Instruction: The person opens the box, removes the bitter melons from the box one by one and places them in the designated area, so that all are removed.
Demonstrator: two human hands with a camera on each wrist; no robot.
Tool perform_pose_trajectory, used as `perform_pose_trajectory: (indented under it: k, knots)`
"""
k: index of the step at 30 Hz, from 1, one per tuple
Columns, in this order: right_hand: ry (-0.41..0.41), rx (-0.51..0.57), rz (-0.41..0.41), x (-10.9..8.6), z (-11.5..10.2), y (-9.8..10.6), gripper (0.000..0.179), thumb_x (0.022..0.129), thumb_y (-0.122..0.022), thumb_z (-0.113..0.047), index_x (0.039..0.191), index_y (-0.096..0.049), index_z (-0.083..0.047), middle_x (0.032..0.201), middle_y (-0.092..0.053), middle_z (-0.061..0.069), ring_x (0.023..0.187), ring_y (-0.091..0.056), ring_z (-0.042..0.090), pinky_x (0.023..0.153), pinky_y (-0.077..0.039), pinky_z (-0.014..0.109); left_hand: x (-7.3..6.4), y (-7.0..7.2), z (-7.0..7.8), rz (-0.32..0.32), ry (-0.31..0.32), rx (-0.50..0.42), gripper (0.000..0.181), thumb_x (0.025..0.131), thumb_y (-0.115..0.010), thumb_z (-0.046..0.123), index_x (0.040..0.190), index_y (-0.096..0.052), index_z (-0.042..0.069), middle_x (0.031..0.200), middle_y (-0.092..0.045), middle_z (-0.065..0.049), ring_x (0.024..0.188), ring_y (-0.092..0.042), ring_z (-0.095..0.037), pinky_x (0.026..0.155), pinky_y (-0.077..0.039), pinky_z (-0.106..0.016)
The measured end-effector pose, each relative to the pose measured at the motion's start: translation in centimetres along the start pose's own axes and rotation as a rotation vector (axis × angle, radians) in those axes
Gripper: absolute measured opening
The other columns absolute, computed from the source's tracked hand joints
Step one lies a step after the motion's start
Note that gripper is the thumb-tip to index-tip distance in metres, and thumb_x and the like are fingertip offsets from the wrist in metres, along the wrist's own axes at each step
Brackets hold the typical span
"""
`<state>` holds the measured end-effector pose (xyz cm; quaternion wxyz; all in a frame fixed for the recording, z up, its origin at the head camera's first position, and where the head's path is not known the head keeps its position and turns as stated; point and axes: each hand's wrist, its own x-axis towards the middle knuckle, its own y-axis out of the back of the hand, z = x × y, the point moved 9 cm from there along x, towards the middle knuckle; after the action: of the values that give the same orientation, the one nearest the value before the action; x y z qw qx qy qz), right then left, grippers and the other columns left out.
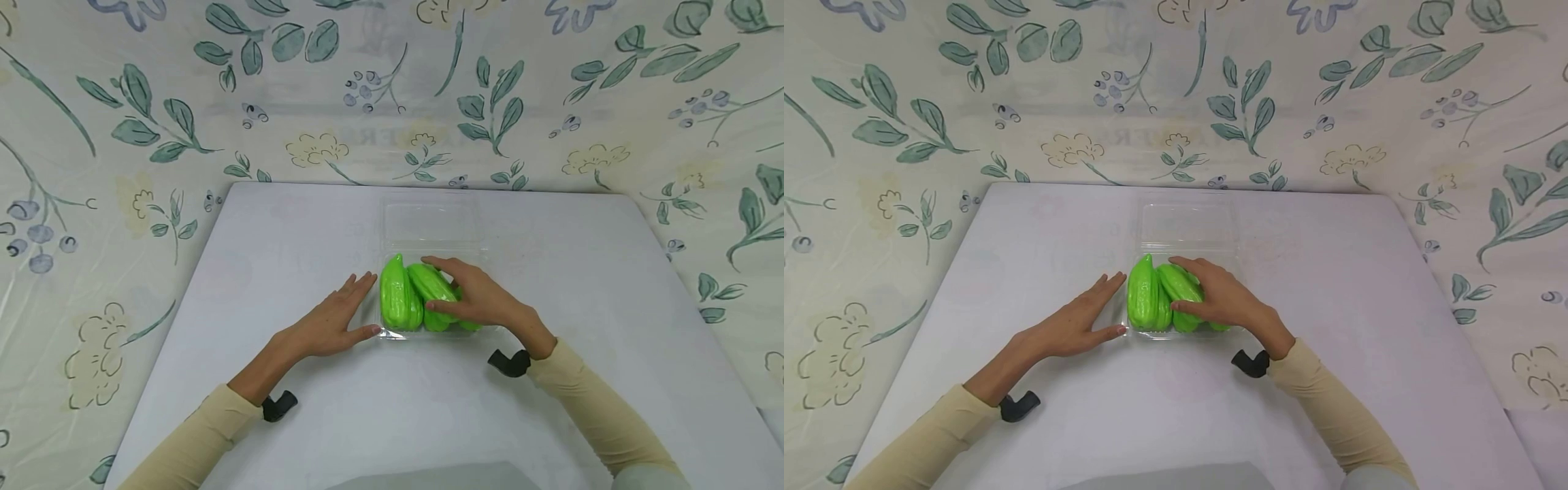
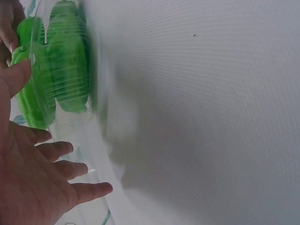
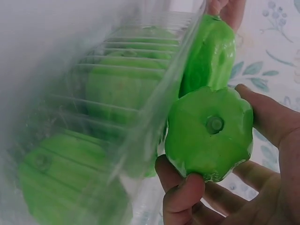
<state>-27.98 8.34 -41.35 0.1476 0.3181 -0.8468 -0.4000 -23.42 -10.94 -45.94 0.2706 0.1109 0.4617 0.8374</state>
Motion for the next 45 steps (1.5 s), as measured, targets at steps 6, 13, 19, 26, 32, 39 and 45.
perform_pose_trajectory:
  k: [6,13,19,26,32,39,45]
  knots:
    - [-0.023,-0.005,0.024,-0.4,0.0,0.9,0.076,0.087,-0.077,-0.034,0.151,-0.039,-0.015,0.14,-0.051,0.008,0.102,-0.06,0.023,0.083,-0.053,0.041,0.0,0.0,0.0,-0.004,0.01,0.003,0.09,0.096,-0.051,0.059,0.159,-0.008,0.011,0.163,-0.013,-0.01,0.148,-0.01,-0.035,0.111,-0.021,-0.062]
    - [-0.025,0.02,0.059,-1.3,-0.3,2.2,0.074,0.088,-0.076,-0.032,0.15,-0.04,-0.013,0.144,-0.049,0.009,0.111,-0.057,0.028,0.087,-0.052,0.046,0.0,0.1,0.2,0.0,0.003,0.012,0.091,0.096,-0.053,0.058,0.159,-0.009,0.009,0.162,-0.014,-0.012,0.147,-0.012,-0.036,0.11,-0.022,-0.062]
    - [-0.014,0.054,0.084,-2.0,-0.1,3.0,0.073,0.088,-0.076,-0.028,0.15,-0.039,-0.013,0.142,-0.049,0.01,0.1,-0.06,0.029,0.071,-0.055,0.036,0.0,0.2,0.2,0.002,0.0,0.018,0.091,0.096,-0.052,0.058,0.159,-0.01,0.008,0.162,-0.014,-0.012,0.147,-0.011,-0.036,0.11,-0.022,-0.062]
    - [-0.028,0.071,0.121,-3.0,0.5,4.1,0.073,0.089,-0.076,-0.026,0.15,-0.039,-0.01,0.141,-0.049,0.011,0.096,-0.06,0.029,0.063,-0.055,0.032,0.0,0.2,0.2,0.0,0.007,0.012,0.091,0.095,-0.053,0.059,0.159,-0.009,0.01,0.162,-0.014,-0.011,0.147,-0.011,-0.035,0.111,-0.021,-0.06]
    - [-0.062,0.067,0.141,-3.8,1.1,4.6,0.074,0.089,-0.076,-0.026,0.15,-0.039,-0.01,0.141,-0.049,0.012,0.096,-0.061,0.028,0.064,-0.055,0.033,0.1,0.0,0.1,-0.012,0.017,0.01,0.091,0.095,-0.052,0.059,0.159,-0.009,0.01,0.163,-0.013,-0.011,0.148,-0.01,-0.035,0.111,-0.021,-0.06]
    - [-0.104,0.059,0.167,-4.7,2.3,5.2,0.073,0.089,-0.076,-0.027,0.15,-0.039,-0.011,0.139,-0.05,0.012,0.096,-0.06,0.028,0.064,-0.055,0.033,0.1,-0.1,0.1,-0.011,0.018,0.013,0.091,0.095,-0.051,0.06,0.159,-0.009,0.011,0.163,-0.012,-0.011,0.148,-0.01,-0.035,0.111,-0.021,-0.06]
    - [-0.126,0.04,0.205,-5.7,3.3,5.8,0.071,0.09,-0.074,-0.026,0.15,-0.039,-0.009,0.138,-0.051,0.013,0.094,-0.061,0.029,0.064,-0.055,0.035,0.1,-0.2,0.0,-0.01,0.023,0.013,0.091,0.095,-0.051,0.06,0.159,-0.009,0.011,0.163,-0.011,-0.01,0.148,-0.01,-0.035,0.111,-0.021,-0.06]
